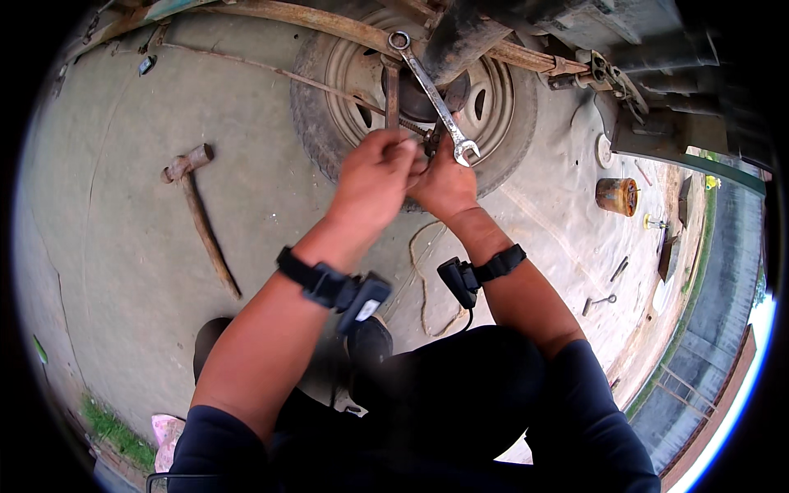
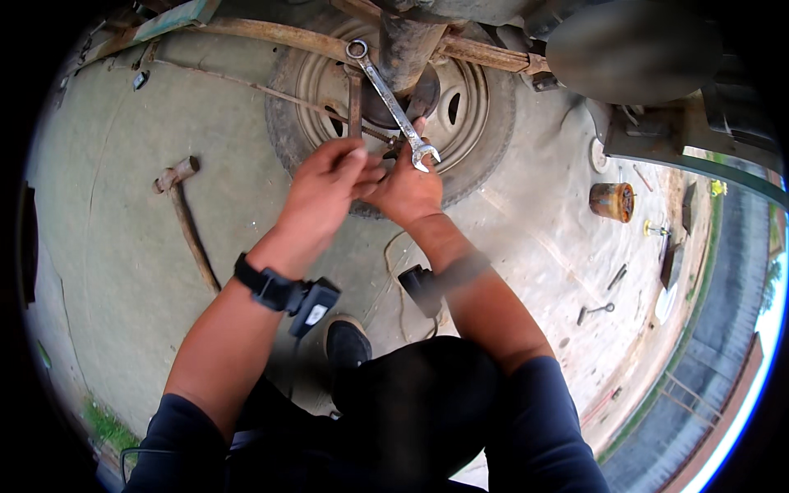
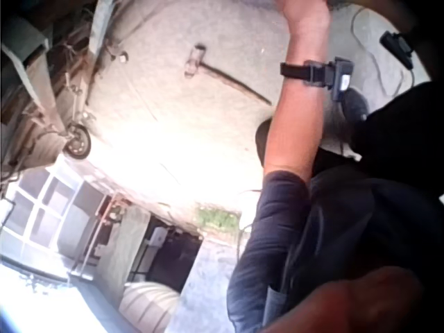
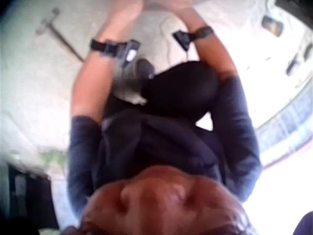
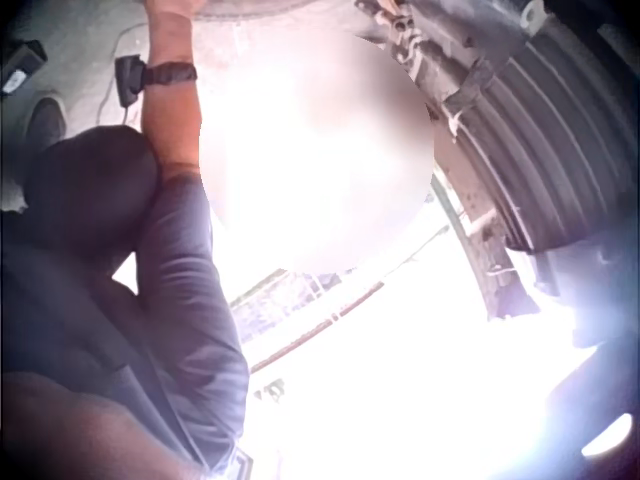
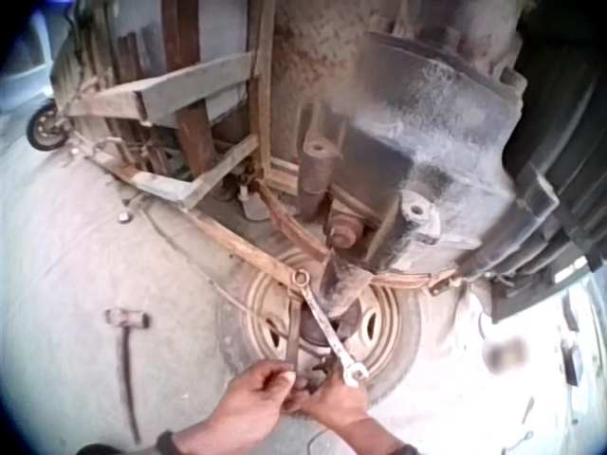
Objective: The person walks to a work area, selects a wrench from a tray, and uses it along with a hammer to loosen and adjust bolts on the wheel hub and suspension of a three-wheeled vehicle. The person repeatedly repositions the wrench and strikes it with the hammer to work on the fasteners.
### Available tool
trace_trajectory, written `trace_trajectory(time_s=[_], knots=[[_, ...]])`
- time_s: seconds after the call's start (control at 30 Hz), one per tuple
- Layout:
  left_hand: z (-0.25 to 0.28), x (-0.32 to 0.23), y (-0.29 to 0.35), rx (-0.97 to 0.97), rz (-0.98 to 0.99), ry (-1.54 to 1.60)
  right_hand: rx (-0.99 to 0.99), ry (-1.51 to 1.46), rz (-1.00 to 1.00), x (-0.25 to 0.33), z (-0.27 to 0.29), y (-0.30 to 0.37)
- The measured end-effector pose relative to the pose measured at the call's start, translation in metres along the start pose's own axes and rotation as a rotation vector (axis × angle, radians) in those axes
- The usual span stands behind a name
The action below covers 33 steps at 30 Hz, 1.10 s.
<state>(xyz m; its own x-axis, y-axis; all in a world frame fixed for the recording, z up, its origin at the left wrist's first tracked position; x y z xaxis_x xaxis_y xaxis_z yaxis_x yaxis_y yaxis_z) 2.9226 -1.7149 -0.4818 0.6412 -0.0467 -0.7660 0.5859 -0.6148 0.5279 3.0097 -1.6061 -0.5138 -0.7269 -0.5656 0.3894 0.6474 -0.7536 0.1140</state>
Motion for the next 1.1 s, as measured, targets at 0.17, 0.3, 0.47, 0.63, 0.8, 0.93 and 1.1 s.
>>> trace_trajectory(time_s=[0.17,0.3,0.47,0.63,0.8,0.93,1.1], knots=[[-0.031,0.004,-0.025,-0.159,0.11,0.006,-0.013,-0.045,0.051,0.003,0.002,0.003],[-0.041,0.002,-0.034,-0.073,0.104,-0.085,-0.134,0.005,0.1,-0.005,-0.004,0.002],[-0.052,0.004,-0.049,-0.003,0.117,0.056,-0.214,0.143,0.258,-0.004,-0.012,-0.001],[-0.058,-0.005,-0.039,0.011,0.086,0.094,-0.021,0.241,0.146,-0.011,-0.017,-0.003],[-0.047,-0.017,-0.024,0.031,-0.086,0.024,-0.085,0.117,0.196,-0.002,-0.006,-0.001],[0.004,-0.025,-0.023,-0.032,0.052,-0.097,-0.118,0.085,0.046,0.005,0.006,0.0],[0.051,-0.061,-0.035,-0.044,-0.034,-0.439,-0.04,0.015,-0.052,0.015,0.014,0.0]])
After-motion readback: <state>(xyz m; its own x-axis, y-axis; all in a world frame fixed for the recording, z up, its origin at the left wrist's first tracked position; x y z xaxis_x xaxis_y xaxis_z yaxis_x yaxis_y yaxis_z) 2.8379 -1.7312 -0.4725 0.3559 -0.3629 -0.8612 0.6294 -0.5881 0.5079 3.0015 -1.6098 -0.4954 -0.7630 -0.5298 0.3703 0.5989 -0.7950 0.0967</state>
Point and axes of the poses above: each hand's wrist, its own y-axis away from the middle knuckle, its own z-axis out of the back of the hand, x = y × z, the point moved 5 cm from there along -y, towards the middle knuckle, and after that the axes turned 8 degrees about -x, right-handed, at the moved point
